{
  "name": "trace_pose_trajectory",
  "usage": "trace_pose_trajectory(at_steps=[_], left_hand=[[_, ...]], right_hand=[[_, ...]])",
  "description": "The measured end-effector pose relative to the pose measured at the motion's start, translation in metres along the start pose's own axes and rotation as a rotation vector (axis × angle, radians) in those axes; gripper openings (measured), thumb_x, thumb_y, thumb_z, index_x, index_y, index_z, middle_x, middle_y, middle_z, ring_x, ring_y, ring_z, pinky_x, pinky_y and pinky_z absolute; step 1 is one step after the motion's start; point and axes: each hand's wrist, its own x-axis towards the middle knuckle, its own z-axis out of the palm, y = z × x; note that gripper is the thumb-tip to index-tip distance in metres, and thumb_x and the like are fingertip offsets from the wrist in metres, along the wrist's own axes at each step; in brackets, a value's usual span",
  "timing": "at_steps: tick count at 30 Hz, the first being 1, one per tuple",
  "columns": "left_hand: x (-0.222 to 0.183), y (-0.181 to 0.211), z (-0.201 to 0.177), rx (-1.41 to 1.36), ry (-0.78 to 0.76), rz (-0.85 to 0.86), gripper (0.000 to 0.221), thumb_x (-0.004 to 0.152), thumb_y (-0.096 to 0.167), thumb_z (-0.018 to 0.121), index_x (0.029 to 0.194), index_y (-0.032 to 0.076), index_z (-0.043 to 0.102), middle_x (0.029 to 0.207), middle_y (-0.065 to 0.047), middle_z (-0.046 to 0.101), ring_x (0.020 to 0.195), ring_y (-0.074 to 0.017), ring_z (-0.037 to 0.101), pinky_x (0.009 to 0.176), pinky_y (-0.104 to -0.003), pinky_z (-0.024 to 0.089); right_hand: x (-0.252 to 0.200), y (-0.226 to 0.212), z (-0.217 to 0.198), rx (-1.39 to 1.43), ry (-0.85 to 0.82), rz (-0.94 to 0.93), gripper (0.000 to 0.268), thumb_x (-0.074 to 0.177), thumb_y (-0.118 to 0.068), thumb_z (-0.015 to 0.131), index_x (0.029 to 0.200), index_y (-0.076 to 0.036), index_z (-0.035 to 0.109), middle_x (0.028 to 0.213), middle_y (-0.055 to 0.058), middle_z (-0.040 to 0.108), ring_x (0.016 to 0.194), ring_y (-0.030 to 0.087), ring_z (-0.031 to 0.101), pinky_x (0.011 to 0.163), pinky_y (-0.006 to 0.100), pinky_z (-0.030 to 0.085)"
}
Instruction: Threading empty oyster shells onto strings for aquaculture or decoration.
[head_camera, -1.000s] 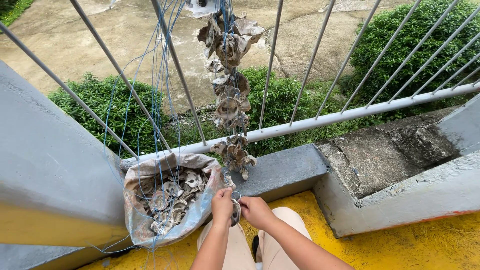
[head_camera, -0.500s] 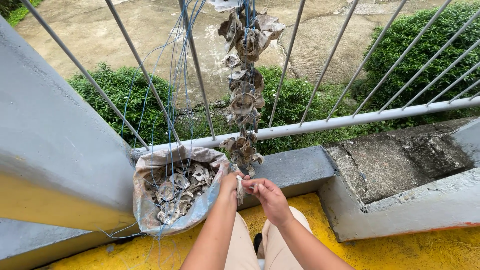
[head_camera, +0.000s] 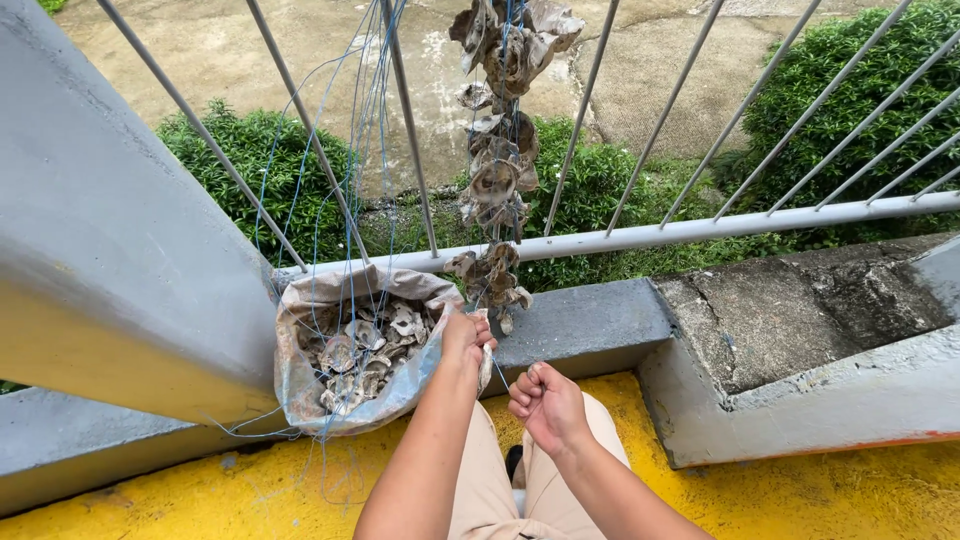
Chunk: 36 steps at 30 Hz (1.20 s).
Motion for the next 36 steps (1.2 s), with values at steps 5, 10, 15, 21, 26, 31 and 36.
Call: trace_pose_trajectory(at_steps=[5,10,15,21,26,31,36], left_hand=[[-0.035,-0.011,0.018,0.076,0.058,0.041,0.023,0.1,0.012,0.042,0.078,0.008,0.049,0.055,0.003,0.032,0.043,-0.0115,0.021,0.045,-0.034,0.025],[-0.029,-0.026,0.006,-0.004,-0.038,0.066,0.021,0.097,0.009,0.043,0.076,0.012,0.042,0.055,0.004,0.03,0.042,-0.0102,0.02,0.044,-0.032,0.024],[-0.048,-0.022,0.008,-0.018,0.026,0.075,0.018,0.095,0.007,0.039,0.079,0.011,0.046,0.055,0.003,0.032,0.042,-0.0117,0.02,0.046,-0.034,0.027],[-0.068,0.004,0.032,0.14,0.015,0.196,0.012,0.098,0.013,0.049,0.087,0.013,0.052,0.066,-0.001,0.054,0.05,-0.0141,0.048,0.053,-0.036,0.041],[-0.089,0.06,0.063,1.361,0.144,0.246,0.026,0.097,0.027,0.065,0.101,0.003,0.072,0.091,-0.012,0.074,0.076,-0.0232,0.066,0.071,-0.041,0.053],[-0.24,0.185,0.204,1.132,0.015,1.269,0.022,0.097,0.013,0.06,0.109,0.011,0.078,0.09,-0.008,0.079,0.07,-0.0156,0.071,0.066,-0.031,0.054],[-0.23,0.29,0.307,1.131,0.065,1.828,0.017,0.098,0.012,0.064,0.102,0.014,0.081,0.099,-0.004,0.076,0.086,-0.02,0.071,0.079,-0.034,0.056]], right_hand=[[-0.024,-0.001,-0.008,0.009,-0.02,-0.028,0.026,0.097,-0.014,0.046,0.072,-0.011,0.041,0.063,0.001,0.035,0.061,0.017,0.039,0.053,0.031,0.035],[-0.046,0.002,-0.017,-0.022,-0.01,-0.063,0.025,0.096,-0.012,0.047,0.072,-0.01,0.04,0.064,0.002,0.035,0.062,0.018,0.039,0.054,0.032,0.034],[-0.061,0.001,-0.023,-0.039,-0.061,-0.105,0.024,0.096,-0.012,0.047,0.072,-0.01,0.041,0.065,0.002,0.037,0.063,0.018,0.041,0.056,0.033,0.036],[0.006,0.0,-0.067,-0.469,-0.115,-0.324,0.02,0.097,-0.013,0.05,0.08,-0.004,0.053,0.076,0.007,0.055,0.074,0.02,0.052,0.07,0.033,0.045],[0.057,0.001,-0.072,-1.147,-0.014,-0.423,0.021,0.094,-0.019,0.058,0.097,-0.002,0.07,0.095,0.01,0.071,0.09,0.021,0.064,0.085,0.032,0.052],[0.09,-0.004,-0.078,-1.869,0.111,-0.514,0.023,0.091,-0.022,0.067,0.109,-0.01,0.073,0.138,0.01,0.059,0.128,0.032,0.052,0.106,0.042,0.044],[0.09,-0.009,-0.084,-1.894,0.214,-0.535,0.043,0.085,-0.019,0.071,0.126,-0.01,0.067,0.144,0.012,0.051,0.133,0.034,0.046,0.109,0.043,0.04]])
